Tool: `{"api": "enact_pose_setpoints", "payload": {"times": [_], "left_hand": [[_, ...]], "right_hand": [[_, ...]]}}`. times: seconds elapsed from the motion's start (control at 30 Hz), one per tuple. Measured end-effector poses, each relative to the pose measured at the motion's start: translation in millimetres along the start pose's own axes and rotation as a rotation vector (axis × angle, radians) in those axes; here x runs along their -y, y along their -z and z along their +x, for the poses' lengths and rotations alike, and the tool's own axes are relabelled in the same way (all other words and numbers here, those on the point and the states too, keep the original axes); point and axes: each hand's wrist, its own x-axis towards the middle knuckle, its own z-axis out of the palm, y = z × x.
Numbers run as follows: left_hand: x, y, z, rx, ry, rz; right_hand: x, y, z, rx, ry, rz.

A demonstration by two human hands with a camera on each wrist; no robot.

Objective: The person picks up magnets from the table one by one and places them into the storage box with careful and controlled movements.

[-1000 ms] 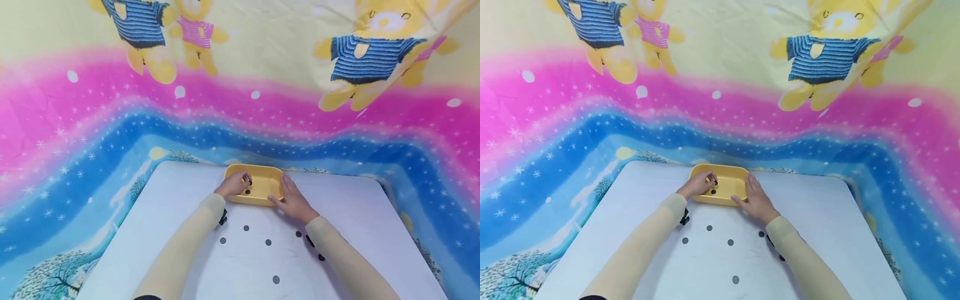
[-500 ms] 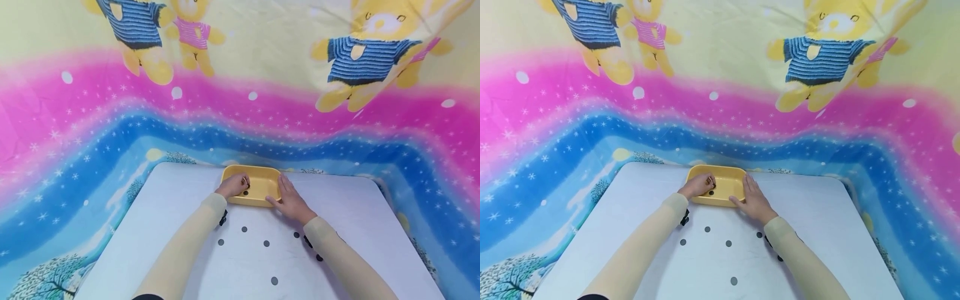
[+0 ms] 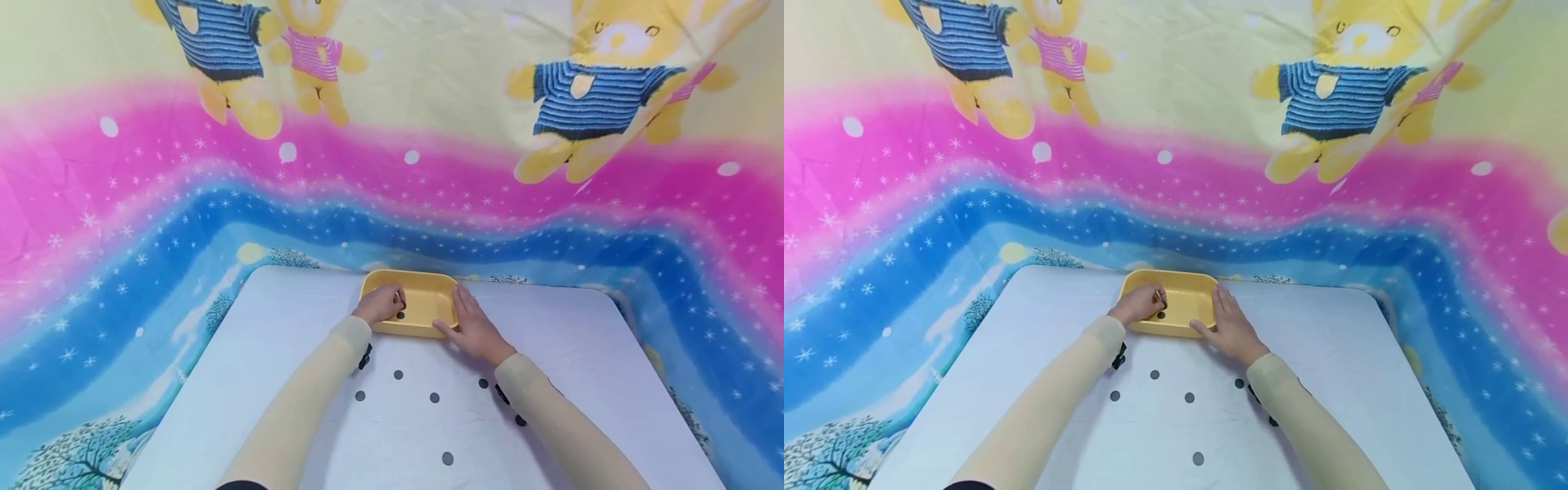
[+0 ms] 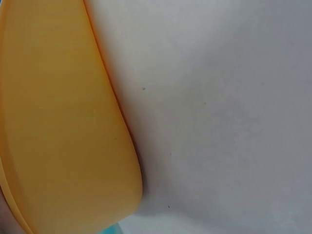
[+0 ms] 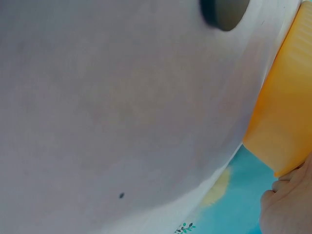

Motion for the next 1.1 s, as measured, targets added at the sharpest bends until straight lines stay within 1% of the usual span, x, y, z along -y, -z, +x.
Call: {"api": "enact_pose_setpoints", "payload": {"times": [0.1,0.33,0.47,0.53,0.6,0.77,0.97,1.1], "left_hand": [[1.5,-1.7,-0.6,-0.01,0.008,0.003],[6.2,-6.9,-0.8,-0.032,0.024,0.061],[8.7,-8.2,-0.8,-0.035,0.027,0.067],[8.5,-7.8,-1.1,-0.041,0.023,0.057],[8.6,-7.6,1.3,-0.047,0.014,0.034],[4.1,-1.7,2.7,-0.079,-0.03,-0.021],[-4.7,9.9,-13.5,-0.107,-0.071,-0.041],[-6.6,18.2,-27.6,-0.126,-0.122,-0.031]], "right_hand": [[2,0,-0.5,-0.002,0.001,0.004],[7,-1,-2.3,0.006,-0.003,-0.001],[8,-2,-3.4,0.003,0.005,0.004],[9,-2,-3.7,0.001,0.007,0.003],[9,-1,-3.9,0.0,0.01,0.001],[6,2,-2.2,-0.001,0.012,-0.008],[5,2,-1.7,-0.006,0.016,-0.005],[4,4,-1.7,-0.003,0.011,-0.013]]}}
